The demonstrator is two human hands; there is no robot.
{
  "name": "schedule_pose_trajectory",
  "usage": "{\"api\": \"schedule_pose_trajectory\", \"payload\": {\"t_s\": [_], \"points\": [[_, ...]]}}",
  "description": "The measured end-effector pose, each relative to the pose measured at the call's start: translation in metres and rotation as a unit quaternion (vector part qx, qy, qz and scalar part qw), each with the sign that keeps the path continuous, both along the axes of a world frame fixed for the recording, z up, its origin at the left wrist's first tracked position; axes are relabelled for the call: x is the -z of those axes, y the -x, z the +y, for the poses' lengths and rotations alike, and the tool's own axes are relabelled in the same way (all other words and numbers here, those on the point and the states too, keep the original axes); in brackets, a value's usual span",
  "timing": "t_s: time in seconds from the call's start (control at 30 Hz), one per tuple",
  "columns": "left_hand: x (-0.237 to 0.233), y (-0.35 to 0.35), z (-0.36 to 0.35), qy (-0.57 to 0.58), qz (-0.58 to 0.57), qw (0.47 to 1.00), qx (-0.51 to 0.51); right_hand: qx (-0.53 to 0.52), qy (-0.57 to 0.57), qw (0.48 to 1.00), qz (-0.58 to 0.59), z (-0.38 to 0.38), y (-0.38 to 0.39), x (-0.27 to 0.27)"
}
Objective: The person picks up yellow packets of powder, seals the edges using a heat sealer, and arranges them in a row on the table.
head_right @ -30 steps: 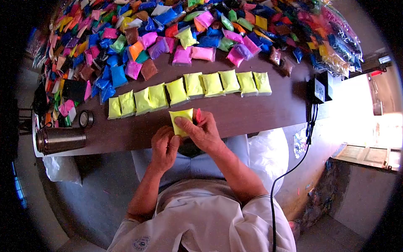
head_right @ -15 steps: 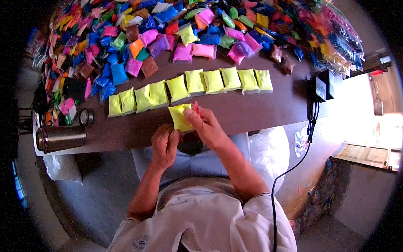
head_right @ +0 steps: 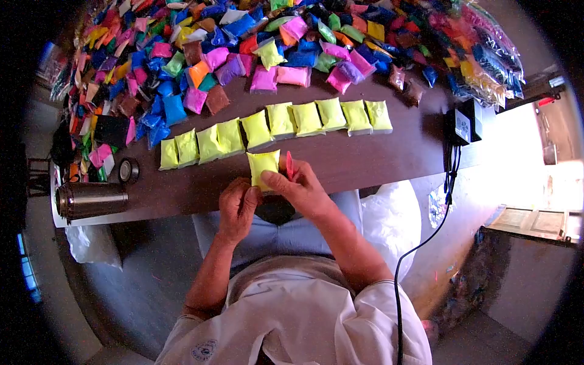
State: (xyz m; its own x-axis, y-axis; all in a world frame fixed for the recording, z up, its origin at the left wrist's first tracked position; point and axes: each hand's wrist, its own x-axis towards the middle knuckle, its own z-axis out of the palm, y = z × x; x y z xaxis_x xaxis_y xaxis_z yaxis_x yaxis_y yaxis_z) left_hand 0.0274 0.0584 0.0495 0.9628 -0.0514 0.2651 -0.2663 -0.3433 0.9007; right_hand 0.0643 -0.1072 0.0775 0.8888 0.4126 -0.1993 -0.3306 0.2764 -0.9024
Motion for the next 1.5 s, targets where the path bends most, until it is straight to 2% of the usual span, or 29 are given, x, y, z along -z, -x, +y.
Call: {"api": "schedule_pose_trajectory", "payload": {"t_s": [0.13,0.2,0.33,0.4,0.43,0.53,0.63,0.73,0.83,0.9,0.93,1.0,1.23,1.33,1.4,1.5], "points": [[-0.006,0.0,-0.003,-0.023,0.004,1.0,-0.001,0.025,-0.026,0.999,0.027,0.001,0.0,0.005],[-0.005,-0.001,-0.003,-0.044,-0.013,0.999,0.008,0.024,-0.012,0.999,-0.031,0.0,-0.001,0.013],[-0.003,-0.001,-0.002,-0.069,-0.038,0.997,0.008,0.041,-0.03,0.997,-0.051,0.002,-0.001,0.014],[-0.002,0.0,-0.003,-0.038,-0.012,0.999,-0.005,0.014,-0.01,0.999,0.027,-0.002,-0.002,0.002],[-0.001,0.001,-0.003,-0.006,0.015,1.0,-0.019,0.015,-0.011,0.999,0.027,-0.002,-0.002,-0.003],[-0.002,0.001,-0.004,-0.012,-0.003,1.0,-0.013,0.006,0.003,0.999,0.05,-0.002,-0.002,-0.007],[-0.005,0.0,-0.004,-0.054,-0.033,0.998,0.005,0.022,-0.024,0.999,0.006,0.002,-0.001,0.008],[-0.002,0.001,-0.003,-0.038,-0.031,0.999,0.0,0.032,-0.012,0.999,-0.01,0.004,-0.002,0.009],[-0.001,0.002,-0.001,-0.015,0.006,1.0,-0.004,0.024,-0.028,0.999,0.011,-0.002,-0.007,0.005],[-0.002,0.001,-0.002,-0.018,-0.003,1.0,0.0,-0.025,-0.026,0.994,0.1,-0.015,-0.011,0.014],[-0.003,0.001,-0.002,-0.022,-0.014,1.0,0.004,-0.025,-0.025,0.994,0.101,-0.009,-0.011,0.012],[-0.002,0.001,-0.002,-0.028,-0.018,0.999,0.004,0.022,0.001,1.0,0.007,0.009,-0.008,0.004],[-0.003,-0.001,-0.002,-0.051,-0.044,0.998,0.008,0.046,0.041,0.995,-0.081,0.012,-0.004,0.018],[-0.004,0.001,-0.002,-0.008,0.009,1.0,-0.004,0.045,0.029,0.998,-0.041,0.009,-0.004,0.008],[-0.002,0.001,-0.002,0.007,0.014,1.0,-0.006,0.033,0.041,0.994,0.094,0.001,-0.006,0.0],[-0.004,0.001,-0.002,0.01,0.014,1.0,-0.003,0.02,0.005,0.999,0.032,0.001,-0.008,0.005]]}}
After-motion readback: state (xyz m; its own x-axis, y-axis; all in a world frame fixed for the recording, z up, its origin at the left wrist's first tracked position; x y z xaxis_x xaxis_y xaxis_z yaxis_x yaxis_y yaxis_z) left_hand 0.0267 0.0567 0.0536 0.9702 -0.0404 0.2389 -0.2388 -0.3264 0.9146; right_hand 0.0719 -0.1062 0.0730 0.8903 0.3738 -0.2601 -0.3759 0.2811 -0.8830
